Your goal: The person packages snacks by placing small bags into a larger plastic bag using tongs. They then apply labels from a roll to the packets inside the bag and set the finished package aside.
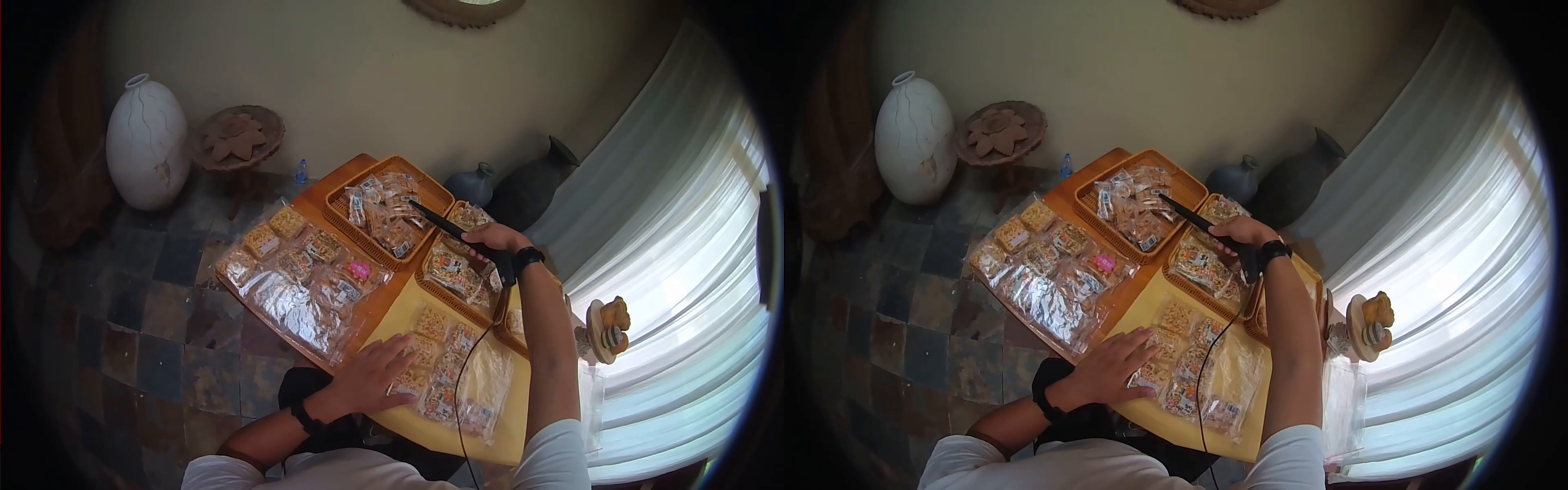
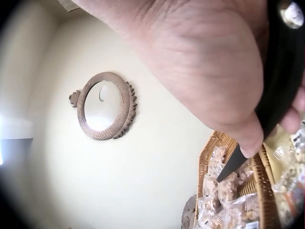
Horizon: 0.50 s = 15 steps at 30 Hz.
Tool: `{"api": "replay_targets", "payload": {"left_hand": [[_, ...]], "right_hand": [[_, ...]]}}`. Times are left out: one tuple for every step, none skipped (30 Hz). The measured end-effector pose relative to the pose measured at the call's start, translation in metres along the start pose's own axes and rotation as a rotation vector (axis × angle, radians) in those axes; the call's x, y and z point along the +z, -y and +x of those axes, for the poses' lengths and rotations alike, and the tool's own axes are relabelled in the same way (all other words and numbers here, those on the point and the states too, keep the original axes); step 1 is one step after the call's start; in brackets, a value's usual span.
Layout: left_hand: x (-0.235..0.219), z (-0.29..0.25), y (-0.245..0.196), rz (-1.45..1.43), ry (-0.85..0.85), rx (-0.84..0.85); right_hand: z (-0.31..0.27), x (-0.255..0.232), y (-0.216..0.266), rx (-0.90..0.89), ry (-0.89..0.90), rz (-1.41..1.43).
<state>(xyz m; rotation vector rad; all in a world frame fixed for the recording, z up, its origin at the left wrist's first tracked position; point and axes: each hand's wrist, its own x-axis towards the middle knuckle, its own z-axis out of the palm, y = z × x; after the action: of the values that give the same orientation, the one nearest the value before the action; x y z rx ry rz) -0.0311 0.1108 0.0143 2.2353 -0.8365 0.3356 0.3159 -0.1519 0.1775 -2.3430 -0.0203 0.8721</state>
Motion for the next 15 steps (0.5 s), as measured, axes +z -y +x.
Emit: {"api": "replay_targets", "payload": {"left_hand": [[0.001,0.000,0.000,0.006,-0.014,0.002],[0.000,0.002,0.001,0.013,-0.031,0.004],[-0.002,0.003,0.001,0.022,-0.021,0.007],[-0.002,0.004,-0.001,0.022,-0.027,-0.001],[-0.002,0.005,-0.002,0.021,-0.036,-0.009],[-0.003,0.006,-0.002,0.027,-0.027,-0.003],[-0.004,0.007,-0.002,0.022,-0.033,-0.002],[-0.004,0.007,-0.003,0.016,-0.037,-0.002],[-0.004,0.006,-0.003,0.019,-0.023,0.000],[-0.005,0.006,-0.003,0.015,-0.022,-0.006],[-0.005,0.008,-0.002,0.010,-0.024,-0.009],[-0.006,0.008,-0.003,0.007,-0.010,-0.006],[-0.006,0.009,-0.003,0.010,-0.021,-0.004],[-0.007,0.009,-0.004,0.014,-0.032,0.000],[-0.007,0.010,-0.004,0.012,-0.020,0.006]], "right_hand": [[0.003,0.000,0.004,0.005,0.052,0.057],[0.006,-0.002,0.009,-0.004,0.050,0.066],[0.009,-0.002,0.013,0.004,0.066,0.067],[0.009,0.001,0.014,0.018,0.082,0.073],[0.017,-0.001,0.009,0.015,0.079,0.086],[0.029,-0.002,0.006,-0.026,0.098,0.059],[0.033,-0.002,0.007,-0.066,0.118,0.033],[0.036,-0.002,0.005,-0.068,0.118,0.046],[0.038,-0.002,0.003,-0.091,0.140,0.052],[0.040,-0.001,0.000,-0.113,0.161,0.059],[0.041,-0.002,0.000,-0.113,0.160,0.071],[0.041,-0.004,-0.003,-0.149,0.190,-0.003],[0.038,-0.002,-0.008,-0.184,0.218,-0.077],[0.035,0.003,-0.014,-0.179,0.215,-0.062],[0.034,0.008,-0.017,-0.172,0.202,-0.015]]}}
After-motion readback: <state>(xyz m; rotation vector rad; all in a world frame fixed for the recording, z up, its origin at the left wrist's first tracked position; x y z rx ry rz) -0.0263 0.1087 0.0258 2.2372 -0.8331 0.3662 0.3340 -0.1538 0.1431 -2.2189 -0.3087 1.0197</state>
